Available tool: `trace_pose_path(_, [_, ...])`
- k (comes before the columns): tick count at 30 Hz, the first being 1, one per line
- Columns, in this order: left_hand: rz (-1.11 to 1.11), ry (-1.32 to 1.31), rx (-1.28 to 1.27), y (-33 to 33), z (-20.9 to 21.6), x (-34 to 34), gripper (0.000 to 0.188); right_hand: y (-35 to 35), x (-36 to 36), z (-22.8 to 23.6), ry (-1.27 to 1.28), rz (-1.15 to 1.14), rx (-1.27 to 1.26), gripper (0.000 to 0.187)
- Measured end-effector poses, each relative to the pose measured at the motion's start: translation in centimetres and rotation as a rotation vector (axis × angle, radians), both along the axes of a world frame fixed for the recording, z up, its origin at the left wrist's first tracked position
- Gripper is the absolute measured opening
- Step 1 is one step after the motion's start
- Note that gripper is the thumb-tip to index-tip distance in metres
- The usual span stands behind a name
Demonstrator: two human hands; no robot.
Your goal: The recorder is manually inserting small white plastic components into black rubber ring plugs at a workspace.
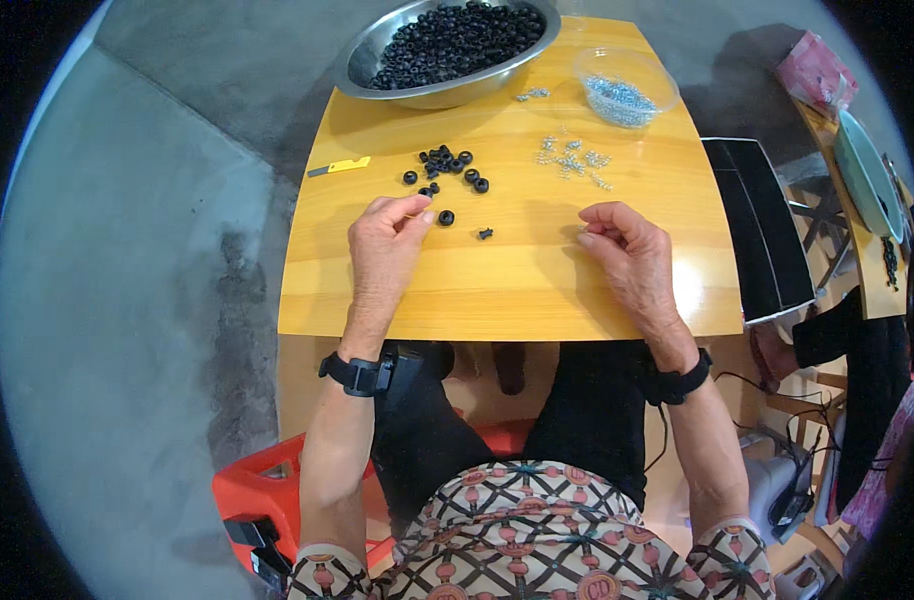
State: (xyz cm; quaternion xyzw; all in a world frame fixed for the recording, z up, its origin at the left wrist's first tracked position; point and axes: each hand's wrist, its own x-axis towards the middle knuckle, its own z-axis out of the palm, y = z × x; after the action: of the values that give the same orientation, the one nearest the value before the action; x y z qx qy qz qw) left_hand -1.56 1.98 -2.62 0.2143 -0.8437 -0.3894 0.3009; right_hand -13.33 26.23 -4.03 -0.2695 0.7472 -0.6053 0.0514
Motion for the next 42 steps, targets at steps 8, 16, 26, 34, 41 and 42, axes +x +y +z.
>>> trace_pose_path(8, [-0.076,-0.092,-0.191,1.0,-0.1,-0.4,0.02,0.0,0.1,0.3,0.026,0.004,0.046,0.017])
trace_pose_path(16, [-0.139,0.003,0.321,2.8,1.5,1.6,0.021,0.5,1.1,1.0,-0.186,0.065,-0.182,0.014])
trace_pose_path(26, [-0.495,0.144,0.361,7.4,5.1,5.8,0.025,0.7,8.5,4.6,-0.429,0.397,-0.398,0.017])
trace_pose_path(34, [-0.566,0.145,0.294,8.2,5.0,7.5,0.029,0.3,10.3,4.4,-0.509,0.465,-0.473,0.017])
trace_pose_path(41, [-0.575,0.21,0.28,8.6,4.1,8.2,0.029,0.0,9.9,4.1,-0.576,0.523,-0.406,0.014])
trace_pose_path(42, [-0.577,0.224,0.295,8.8,4.0,8.2,0.03,0.0,9.8,4.1,-0.64,0.563,-0.423,0.013])
